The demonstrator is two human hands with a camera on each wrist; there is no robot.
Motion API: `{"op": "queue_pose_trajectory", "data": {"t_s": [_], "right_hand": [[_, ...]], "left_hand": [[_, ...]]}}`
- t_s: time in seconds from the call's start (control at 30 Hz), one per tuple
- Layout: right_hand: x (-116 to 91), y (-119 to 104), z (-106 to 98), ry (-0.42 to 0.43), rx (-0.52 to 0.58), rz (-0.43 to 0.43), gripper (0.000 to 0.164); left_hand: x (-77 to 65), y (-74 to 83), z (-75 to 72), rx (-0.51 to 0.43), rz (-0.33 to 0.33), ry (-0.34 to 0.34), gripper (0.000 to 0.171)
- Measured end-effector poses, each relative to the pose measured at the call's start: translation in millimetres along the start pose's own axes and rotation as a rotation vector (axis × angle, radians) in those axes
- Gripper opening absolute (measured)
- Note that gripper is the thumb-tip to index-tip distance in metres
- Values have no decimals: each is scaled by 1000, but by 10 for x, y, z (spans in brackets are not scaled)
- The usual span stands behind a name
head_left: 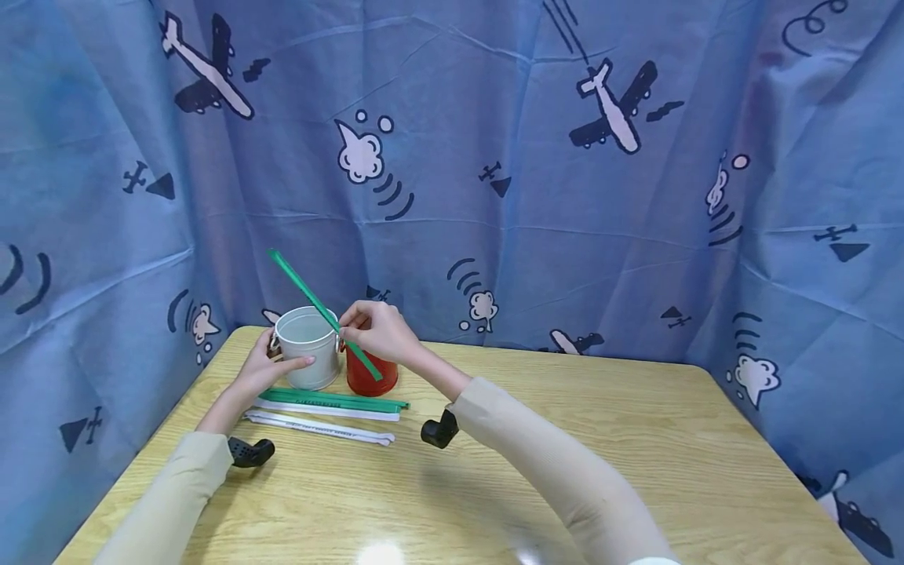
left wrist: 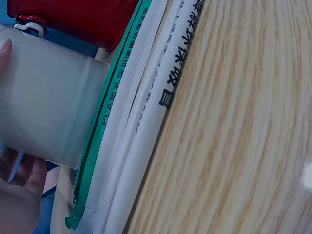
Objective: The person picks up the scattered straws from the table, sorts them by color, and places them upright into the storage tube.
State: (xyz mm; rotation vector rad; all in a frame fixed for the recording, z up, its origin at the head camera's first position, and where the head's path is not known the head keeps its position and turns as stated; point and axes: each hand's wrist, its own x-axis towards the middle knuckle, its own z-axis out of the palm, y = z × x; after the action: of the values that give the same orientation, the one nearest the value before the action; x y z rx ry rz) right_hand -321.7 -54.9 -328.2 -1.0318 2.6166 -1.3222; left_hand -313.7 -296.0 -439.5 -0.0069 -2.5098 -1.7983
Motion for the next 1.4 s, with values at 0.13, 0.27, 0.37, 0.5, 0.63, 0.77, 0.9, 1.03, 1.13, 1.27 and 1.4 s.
{"op": "queue_pose_trajectory", "data": {"t_s": [0.13,0.27,0.37,0.5,0.63,0.77,0.9,1.03,1.13,1.27,1.4], "right_hand": [[61,-61,30,-8,98,36,12],[102,-109,64,9,115,27,14],[139,-137,83,49,108,6,13],[201,-174,92,133,100,-14,12],[279,-171,113,222,112,-28,13],[347,-157,144,294,137,-50,12],[384,-157,179,341,163,-61,12],[407,-149,236,355,179,-58,12],[425,-131,285,353,182,-63,12],[432,-107,367,358,185,-66,13],[414,-78,489,328,175,-44,13]], "left_hand": [[8,13,14,-1,-9,-6,103],[19,-4,24,6,-17,-4,103],[20,-13,25,7,-11,-4,103],[18,1,27,3,6,-8,101],[22,26,33,-8,2,-13,101],[20,42,34,-14,0,-11,100],[25,43,34,-9,-1,-5,100],[32,44,34,-6,0,-4,101],[37,43,33,-5,5,-6,100],[36,22,28,-14,16,-15,101],[-7,-28,25,-12,-4,-9,102]]}}
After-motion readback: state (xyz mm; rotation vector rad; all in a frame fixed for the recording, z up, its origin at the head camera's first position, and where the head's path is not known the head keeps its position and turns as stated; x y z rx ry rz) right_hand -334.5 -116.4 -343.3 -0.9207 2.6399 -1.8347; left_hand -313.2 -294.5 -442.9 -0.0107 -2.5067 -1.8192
